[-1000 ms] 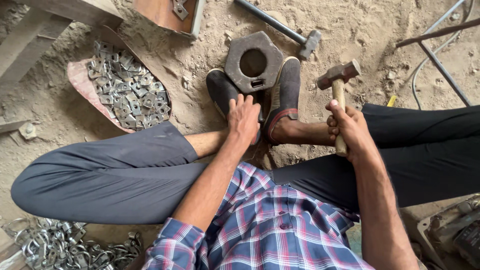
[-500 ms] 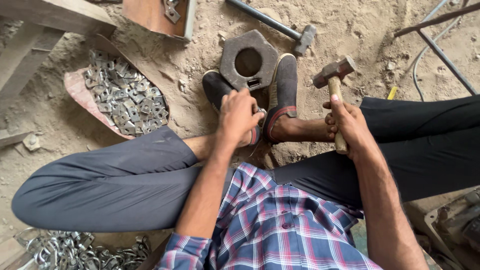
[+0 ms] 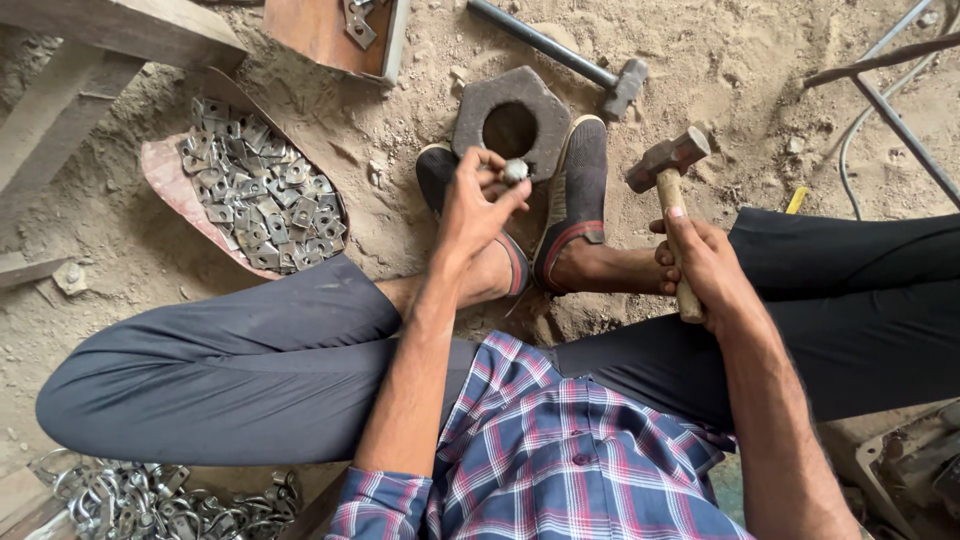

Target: The person sits on the ground and uses a hammer to strike metal components placed on a large hexagonal nut acting as an anvil, shaping and aligning the small metal plates.

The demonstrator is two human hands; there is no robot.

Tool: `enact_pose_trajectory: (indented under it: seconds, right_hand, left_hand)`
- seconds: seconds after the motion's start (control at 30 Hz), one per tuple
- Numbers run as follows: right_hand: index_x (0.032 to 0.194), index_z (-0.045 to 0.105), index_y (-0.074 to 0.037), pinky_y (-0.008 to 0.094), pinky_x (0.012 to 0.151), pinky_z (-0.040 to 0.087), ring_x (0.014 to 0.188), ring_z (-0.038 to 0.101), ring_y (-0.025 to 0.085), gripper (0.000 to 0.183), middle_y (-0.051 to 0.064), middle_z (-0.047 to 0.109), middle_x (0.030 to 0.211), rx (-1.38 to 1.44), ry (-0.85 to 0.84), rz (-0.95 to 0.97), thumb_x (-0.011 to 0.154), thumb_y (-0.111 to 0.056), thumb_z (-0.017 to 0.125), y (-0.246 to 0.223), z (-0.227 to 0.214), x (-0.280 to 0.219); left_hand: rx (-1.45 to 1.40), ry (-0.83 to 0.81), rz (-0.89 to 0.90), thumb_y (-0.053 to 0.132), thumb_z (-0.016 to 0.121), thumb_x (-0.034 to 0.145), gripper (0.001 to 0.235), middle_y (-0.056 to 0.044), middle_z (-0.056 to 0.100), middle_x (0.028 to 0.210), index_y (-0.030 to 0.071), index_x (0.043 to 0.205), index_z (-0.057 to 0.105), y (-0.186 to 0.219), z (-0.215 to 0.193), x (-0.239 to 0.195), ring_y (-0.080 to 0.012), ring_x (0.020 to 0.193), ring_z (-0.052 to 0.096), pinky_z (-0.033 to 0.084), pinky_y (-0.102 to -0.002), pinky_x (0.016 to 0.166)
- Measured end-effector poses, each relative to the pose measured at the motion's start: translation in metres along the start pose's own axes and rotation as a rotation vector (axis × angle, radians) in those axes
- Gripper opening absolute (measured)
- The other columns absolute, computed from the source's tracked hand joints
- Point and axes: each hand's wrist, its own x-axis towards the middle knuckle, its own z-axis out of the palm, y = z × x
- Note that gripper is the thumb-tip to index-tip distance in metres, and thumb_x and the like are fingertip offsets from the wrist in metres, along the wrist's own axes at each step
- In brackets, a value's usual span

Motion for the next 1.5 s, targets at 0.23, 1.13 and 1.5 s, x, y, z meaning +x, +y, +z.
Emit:
enact_pose_trajectory:
  seconds: [0.23,1.13,1.5]
  right_hand:
    - [0.126,0.062,-0.005,0.022,0.045,0.044,0.053,0.04,0.004,0.054,-0.005,0.047,0.071,-0.054,0.04,0.007,0.104,-0.051,0.049,-0.003,0.002,-0.004]
    - [0.115,0.058,-0.001,0.029,0.041,0.043,0.046,0.05,0.011,0.045,0.001,0.052,0.063,-0.314,0.055,-0.302,0.106,-0.044,0.046,-0.032,0.034,-0.049]
    - [0.102,0.048,0.002,0.039,0.042,0.044,0.048,0.062,0.021,0.029,0.014,0.064,0.064,-0.58,0.03,-0.87,0.108,-0.026,0.052,-0.046,0.08,-0.067]
  left_hand:
    - [0.212,0.094,0.352,0.002,0.069,0.099,0.021,-0.01,0.078,0.119,0.0,0.12,0.064,0.027,-0.012,0.011,-0.0127,0.101,0.071,0.056,-0.028,0.09]
    - [0.733,0.28,0.559,0.022,0.087,0.081,0.04,-0.016,0.065,0.091,0.009,0.116,0.074,-0.009,0.0,0.021,-0.0319,0.085,0.061,0.047,-0.044,0.077]
    - [0.643,0.222,0.475,0.024,0.088,0.083,0.039,-0.012,0.071,0.089,0.013,0.119,0.078,-0.035,-0.008,0.029,-0.0276,0.08,0.063,0.052,-0.04,0.075]
